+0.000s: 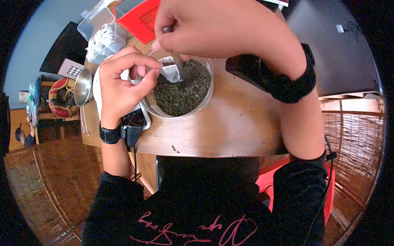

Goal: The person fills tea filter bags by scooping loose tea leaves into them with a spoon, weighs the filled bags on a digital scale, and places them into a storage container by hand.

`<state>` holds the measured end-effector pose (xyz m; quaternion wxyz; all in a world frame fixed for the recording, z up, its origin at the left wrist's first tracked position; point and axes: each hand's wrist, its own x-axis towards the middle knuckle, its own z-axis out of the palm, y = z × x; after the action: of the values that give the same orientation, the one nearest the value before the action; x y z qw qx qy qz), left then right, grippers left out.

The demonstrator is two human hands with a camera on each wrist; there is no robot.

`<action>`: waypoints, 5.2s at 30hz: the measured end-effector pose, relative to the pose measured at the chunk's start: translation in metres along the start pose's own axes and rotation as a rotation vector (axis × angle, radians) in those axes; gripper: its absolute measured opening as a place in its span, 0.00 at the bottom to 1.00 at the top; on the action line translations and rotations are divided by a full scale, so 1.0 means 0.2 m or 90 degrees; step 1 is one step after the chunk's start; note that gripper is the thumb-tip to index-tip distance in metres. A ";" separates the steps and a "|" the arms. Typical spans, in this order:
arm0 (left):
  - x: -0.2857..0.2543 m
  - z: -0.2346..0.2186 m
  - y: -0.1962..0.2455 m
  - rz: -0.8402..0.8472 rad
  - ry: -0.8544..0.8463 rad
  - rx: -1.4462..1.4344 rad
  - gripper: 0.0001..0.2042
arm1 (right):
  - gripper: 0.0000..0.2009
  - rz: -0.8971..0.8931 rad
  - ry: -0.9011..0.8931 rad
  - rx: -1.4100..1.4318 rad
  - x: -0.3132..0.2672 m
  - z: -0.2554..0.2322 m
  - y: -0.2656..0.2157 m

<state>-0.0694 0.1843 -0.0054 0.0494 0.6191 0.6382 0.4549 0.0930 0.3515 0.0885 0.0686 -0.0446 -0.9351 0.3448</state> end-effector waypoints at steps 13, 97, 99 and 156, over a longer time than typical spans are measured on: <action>0.01 0.00 0.00 0.017 0.003 0.030 0.05 | 0.11 0.064 -0.090 0.250 0.01 -0.04 0.14; -0.01 -0.02 -0.01 0.020 -0.019 0.004 0.06 | 0.12 0.003 0.246 0.021 -0.02 -0.14 0.10; -0.01 -0.02 -0.01 0.026 -0.021 0.008 0.06 | 0.12 -0.042 0.240 0.014 -0.03 -0.14 0.10; -0.01 -0.02 0.00 -0.004 -0.017 -0.040 0.05 | 0.09 -0.087 0.250 -0.125 -0.08 -0.08 -0.12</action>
<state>-0.0707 0.1805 -0.0045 0.0789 0.6212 0.6246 0.4666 0.1096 0.3414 0.1143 0.2681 -0.0539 -0.9336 0.2316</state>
